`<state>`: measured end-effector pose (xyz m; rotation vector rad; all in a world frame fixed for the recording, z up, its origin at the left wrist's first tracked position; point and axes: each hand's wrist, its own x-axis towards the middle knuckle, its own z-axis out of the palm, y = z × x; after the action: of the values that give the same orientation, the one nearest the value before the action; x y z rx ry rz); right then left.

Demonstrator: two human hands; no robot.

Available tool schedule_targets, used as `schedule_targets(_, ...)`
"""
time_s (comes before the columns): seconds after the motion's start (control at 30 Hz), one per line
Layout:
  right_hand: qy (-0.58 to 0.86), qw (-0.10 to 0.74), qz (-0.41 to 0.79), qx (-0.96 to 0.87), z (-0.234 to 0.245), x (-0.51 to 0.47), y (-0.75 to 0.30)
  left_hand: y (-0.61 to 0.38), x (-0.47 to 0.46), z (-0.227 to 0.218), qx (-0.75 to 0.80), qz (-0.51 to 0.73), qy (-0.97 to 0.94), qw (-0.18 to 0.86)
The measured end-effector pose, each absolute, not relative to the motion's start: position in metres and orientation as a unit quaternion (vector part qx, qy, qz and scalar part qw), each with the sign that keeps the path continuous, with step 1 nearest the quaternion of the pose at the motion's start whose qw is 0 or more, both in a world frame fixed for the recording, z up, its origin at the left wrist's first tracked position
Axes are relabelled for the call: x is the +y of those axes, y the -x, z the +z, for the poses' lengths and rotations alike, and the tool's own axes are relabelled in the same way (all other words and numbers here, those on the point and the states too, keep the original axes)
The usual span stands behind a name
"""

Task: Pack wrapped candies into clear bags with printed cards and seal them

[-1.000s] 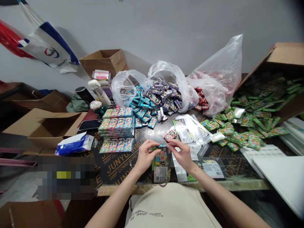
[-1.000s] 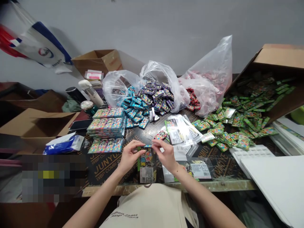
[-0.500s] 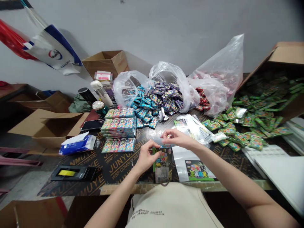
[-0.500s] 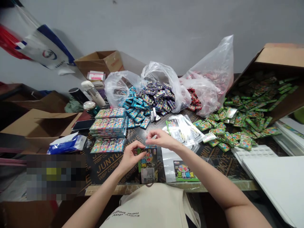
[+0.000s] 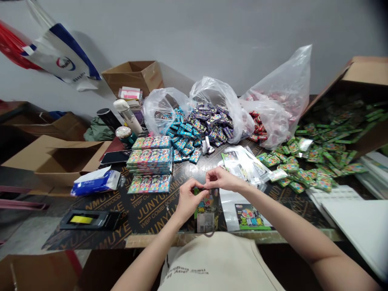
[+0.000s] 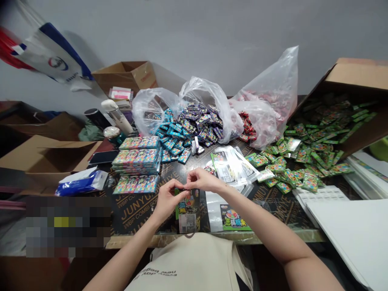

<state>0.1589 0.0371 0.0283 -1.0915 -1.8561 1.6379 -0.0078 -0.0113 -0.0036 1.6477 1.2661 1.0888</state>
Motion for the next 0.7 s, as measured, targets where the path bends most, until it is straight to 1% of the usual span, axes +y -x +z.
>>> schedule_targets(0.07,0.410,0.271,0.598,-0.633,0.023,0.033,-0.157,0.004,-0.016,-0.009,0.508,0.444,-0.610,0.415)
schedule_targets(0.13,0.431,0.330,0.604,-0.583,0.017,0.028,-0.158,0.002,-0.023,-0.013,0.498,0.450,-0.569,0.475)
schedule_targets(0.2,0.451,0.365,0.611,-0.539,0.012,0.023,-0.164,0.007,-0.030,-0.013,0.479,0.432,-0.555,0.525)
schedule_targets(0.23,0.463,0.375,0.605,-0.528,0.008,0.022,-0.170,0.014,-0.033,-0.012,0.478,0.423,-0.562,0.526)
schedule_targets(0.27,0.477,0.383,0.587,-0.530,0.004,0.021,-0.177,0.024,-0.034,-0.009,0.486,0.420,-0.576,0.506)
schedule_targets(0.3,0.497,0.389,0.552,-0.545,-0.002,0.021,-0.186,0.037,-0.034,-0.007,0.501,0.428,-0.594,0.461)
schedule_targets(0.37,0.546,0.386,0.435,-0.604,-0.015,0.023,-0.206,0.069,-0.027,-0.005,0.526,0.440,-0.652,0.322)
schedule_targets(0.43,0.604,0.346,0.296,-0.654,-0.030,0.027,-0.226,0.103,-0.015,-0.014,0.504,0.422,-0.734,0.172)
schedule_targets(0.53,0.705,0.233,0.141,-0.655,-0.051,0.037,-0.249,0.139,0.004,-0.048,0.482,0.331,-0.811,0.032)
schedule_targets(0.6,0.761,0.155,0.083,-0.624,-0.062,0.047,-0.257,0.151,0.011,-0.073,0.483,0.238,-0.843,-0.008)
schedule_targets(0.7,0.803,0.073,0.048,-0.590,-0.071,0.063,-0.268,0.155,0.015,-0.096,0.507,0.178,-0.843,-0.034)
